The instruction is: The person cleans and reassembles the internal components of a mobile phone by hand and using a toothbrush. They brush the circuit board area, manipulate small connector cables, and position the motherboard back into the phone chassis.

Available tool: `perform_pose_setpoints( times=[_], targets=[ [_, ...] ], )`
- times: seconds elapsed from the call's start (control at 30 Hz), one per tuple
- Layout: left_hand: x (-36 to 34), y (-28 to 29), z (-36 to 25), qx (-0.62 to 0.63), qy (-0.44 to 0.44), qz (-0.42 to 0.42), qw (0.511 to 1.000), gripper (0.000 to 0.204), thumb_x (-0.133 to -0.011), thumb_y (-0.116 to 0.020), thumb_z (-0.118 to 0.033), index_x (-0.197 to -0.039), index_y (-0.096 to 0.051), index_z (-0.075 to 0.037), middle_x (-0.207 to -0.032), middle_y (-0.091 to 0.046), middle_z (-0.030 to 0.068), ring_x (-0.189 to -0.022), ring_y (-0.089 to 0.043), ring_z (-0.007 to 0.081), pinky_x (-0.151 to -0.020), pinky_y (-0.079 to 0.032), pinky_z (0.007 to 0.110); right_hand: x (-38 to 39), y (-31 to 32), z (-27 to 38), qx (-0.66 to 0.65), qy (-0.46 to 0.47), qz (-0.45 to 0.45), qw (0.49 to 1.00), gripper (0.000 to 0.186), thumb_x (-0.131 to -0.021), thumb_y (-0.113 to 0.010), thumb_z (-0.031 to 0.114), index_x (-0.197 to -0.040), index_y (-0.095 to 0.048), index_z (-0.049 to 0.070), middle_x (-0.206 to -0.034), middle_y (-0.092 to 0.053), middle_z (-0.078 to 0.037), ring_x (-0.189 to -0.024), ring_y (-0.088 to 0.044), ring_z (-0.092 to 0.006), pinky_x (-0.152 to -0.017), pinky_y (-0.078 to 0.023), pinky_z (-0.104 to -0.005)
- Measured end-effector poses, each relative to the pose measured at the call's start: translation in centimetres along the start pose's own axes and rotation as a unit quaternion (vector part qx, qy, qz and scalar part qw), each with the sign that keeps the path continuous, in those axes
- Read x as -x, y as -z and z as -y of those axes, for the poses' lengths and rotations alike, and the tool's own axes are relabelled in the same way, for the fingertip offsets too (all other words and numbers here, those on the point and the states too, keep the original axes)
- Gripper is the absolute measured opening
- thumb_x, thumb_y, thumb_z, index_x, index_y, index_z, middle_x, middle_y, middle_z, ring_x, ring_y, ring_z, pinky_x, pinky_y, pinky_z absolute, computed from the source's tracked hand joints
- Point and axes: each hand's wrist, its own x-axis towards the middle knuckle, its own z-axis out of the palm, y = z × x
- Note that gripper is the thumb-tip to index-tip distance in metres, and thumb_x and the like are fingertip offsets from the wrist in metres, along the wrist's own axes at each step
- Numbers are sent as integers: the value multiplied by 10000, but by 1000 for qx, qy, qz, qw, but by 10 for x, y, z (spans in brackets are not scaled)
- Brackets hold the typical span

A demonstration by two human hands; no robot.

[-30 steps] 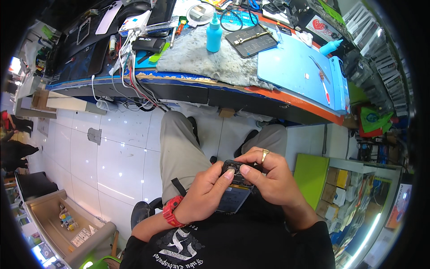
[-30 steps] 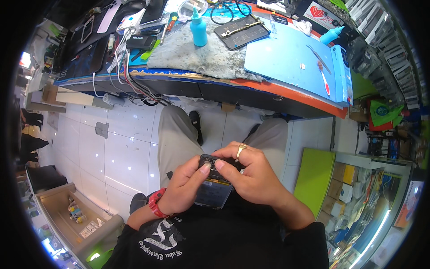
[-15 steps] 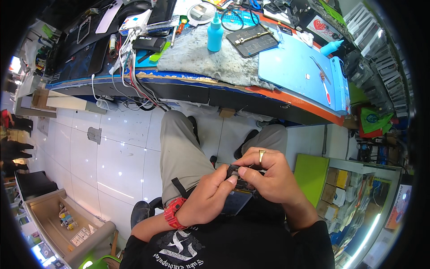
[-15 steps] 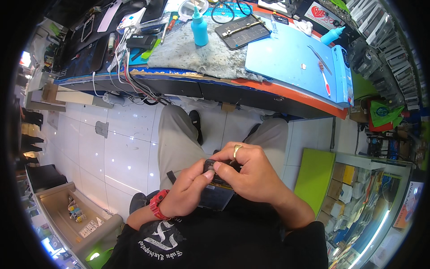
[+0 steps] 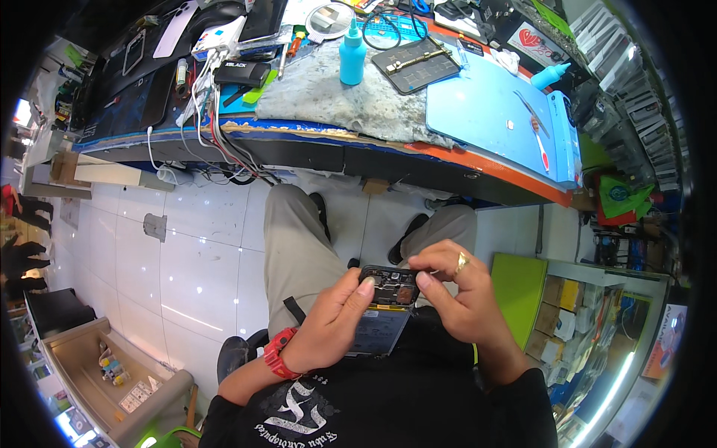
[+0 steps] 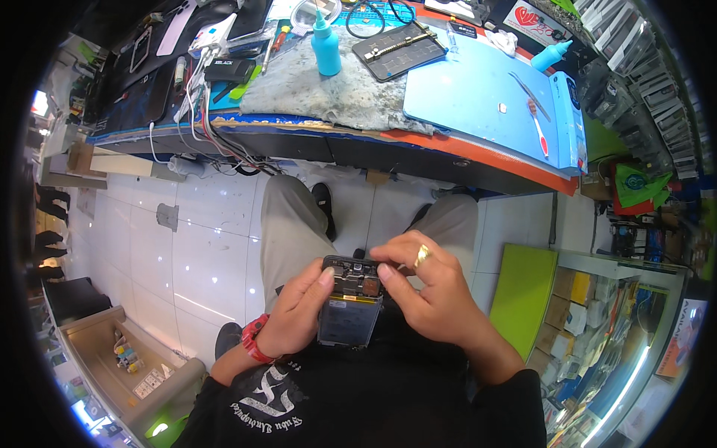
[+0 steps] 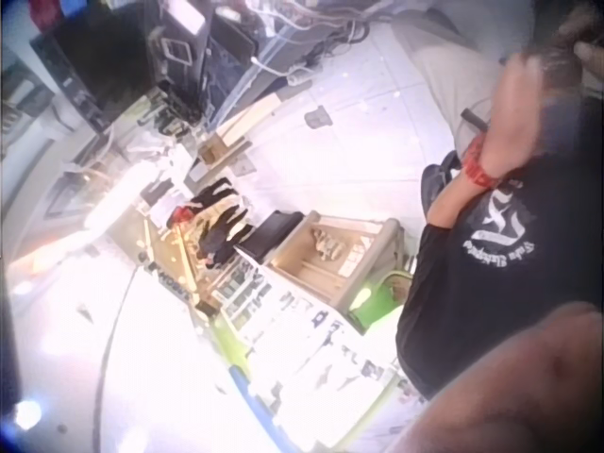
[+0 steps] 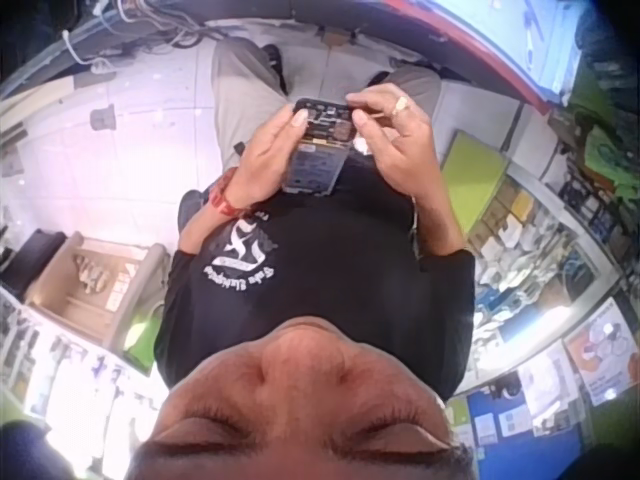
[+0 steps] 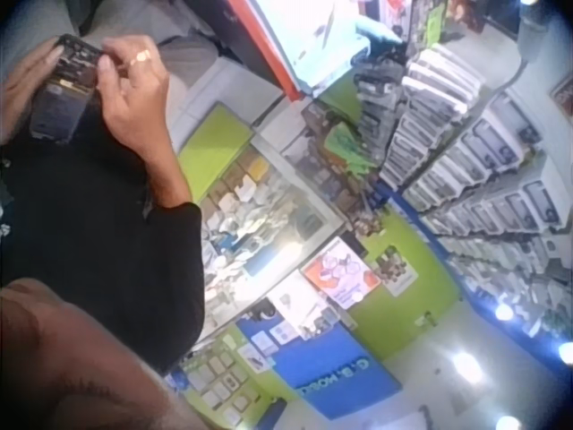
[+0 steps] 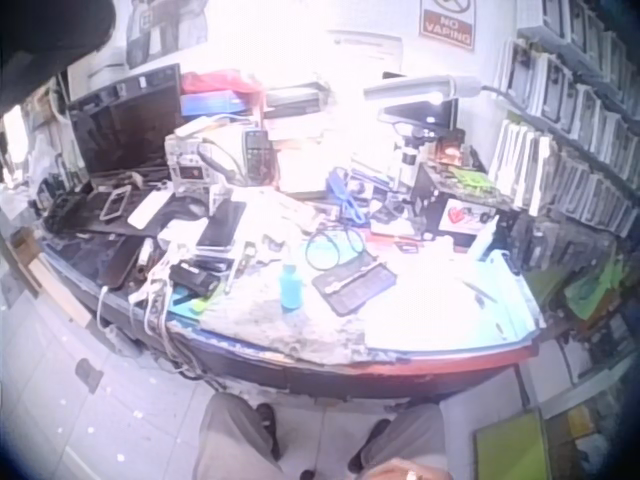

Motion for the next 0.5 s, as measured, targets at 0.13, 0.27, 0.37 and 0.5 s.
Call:
perform_pose_setpoints(
  times=[0.13,0.27,0.37,0.5],
  targets=[
    [2,4,-4,-52,-5,10,999,319,-1134,-386,-256,-1067,-544,14,-839,-570,44,-775,-473,86,-708,-434,281,10,-1,6,88,50,-8,995,186,-887,-678,-44,-1069,-692,-11,-964,-676,-166,-771,-685,-270,-694,-559,-339],
    [4,1,-12,-39,8,19,999,317,-1131,-382,-236,-1111,-559,26,-918,-610,51,-833,-516,85,-761,-453,277,8,-1,8,94,63,-14,993,150,-863,-706,-39,-1009,-678,-13,-946,-677,-162,-759,-683,-276,-663,-554,-349],
    [7,4,-15,-49,23,33,998,361,-1131,-369,-230,-1200,-592,44,-1064,-673,68,-955,-593,83,-864,-486,264,9,-4,13,82,38,-26,996,121,-859,-720,-21,-964,-660,-20,-941,-678,-158,-760,-683,-274,-658,-549,-348],
    [8,3,-9,-55,-1,12,998,339,-1132,-386,-255,-1102,-565,32,-909,-606,48,-823,-514,85,-756,-451,274,10,-4,15,68,18,-16,997,117,-855,-731,-5,-938,-649,-19,-917,-679,-152,-760,-684,-272,-655,-548,-353]
  ],
)
